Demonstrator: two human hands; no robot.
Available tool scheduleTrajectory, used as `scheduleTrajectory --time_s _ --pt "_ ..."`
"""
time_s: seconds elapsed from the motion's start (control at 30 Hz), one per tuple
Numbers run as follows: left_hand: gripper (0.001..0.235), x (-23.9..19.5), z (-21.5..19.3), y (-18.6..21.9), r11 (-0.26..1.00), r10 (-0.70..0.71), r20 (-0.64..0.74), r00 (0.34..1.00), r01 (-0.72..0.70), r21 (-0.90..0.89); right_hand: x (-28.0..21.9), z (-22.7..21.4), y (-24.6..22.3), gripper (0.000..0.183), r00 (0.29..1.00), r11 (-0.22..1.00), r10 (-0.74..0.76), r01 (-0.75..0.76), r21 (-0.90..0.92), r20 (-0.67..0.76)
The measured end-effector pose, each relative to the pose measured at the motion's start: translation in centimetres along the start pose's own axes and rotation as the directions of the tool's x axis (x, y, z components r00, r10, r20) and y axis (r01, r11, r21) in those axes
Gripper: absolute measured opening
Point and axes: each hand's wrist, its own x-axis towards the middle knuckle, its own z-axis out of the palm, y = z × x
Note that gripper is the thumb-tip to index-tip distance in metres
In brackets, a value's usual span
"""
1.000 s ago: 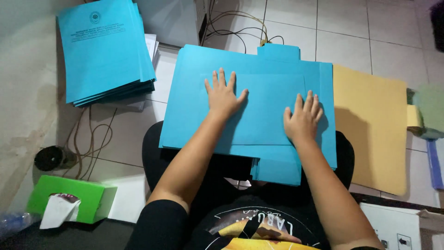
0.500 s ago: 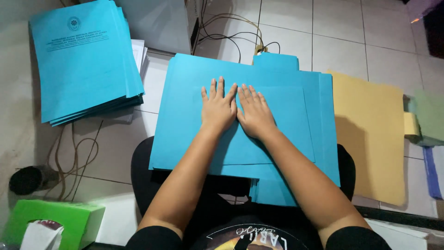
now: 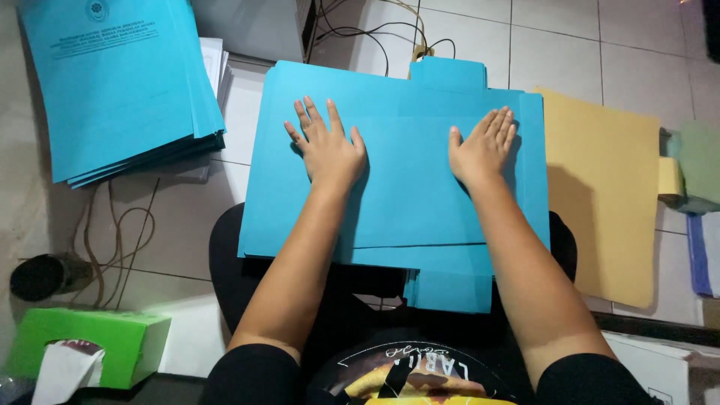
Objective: The person folds a stack of light blue paper sheets in half by hand. They repeatedly pick up a sheet, fold it, press down on the crease to flatten it, and place it back onto the stack.
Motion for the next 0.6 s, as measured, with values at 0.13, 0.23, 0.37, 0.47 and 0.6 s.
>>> scheduleTrajectory --time_s 0.13,0.23,0.37,0.47,0.6 --pt "0.061 -1.2 0.2 2.3 0.976 0.212 -0.011 0.977 -0.212 -0.048 -1.7 0.3 -5.6 0.091 0.996 0.997 -0.075 0.075 -0.026 -0.036" --pt "0.054 -1.1 1.6 2.9 0.920 0.391 0.062 0.918 -0.387 -0.067 -2.8 -0.1 -9.4 0.082 0.961 0.960 -0.274 0.272 0.061 0.039" --pt "0.055 -1.4 0.7 2.0 0.945 0.323 0.097 0.941 -0.317 -0.078 -2.6 -1.7 -8.9 0.074 0.907 0.919 -0.393 0.383 0.093 0.148" --pt "0.056 -1.1 0.5 1.1 0.972 0.231 0.099 0.968 -0.224 -0.071 -2.0 -2.3 -4.8 0.074 0.921 0.934 -0.358 0.354 0.054 0.152" --pt "0.057 -0.5 1.3 0.4 0.992 0.121 0.089 0.989 -0.116 -0.058 -3.9 -4.1 0.4 0.072 0.945 0.957 -0.289 0.288 0.029 0.154"
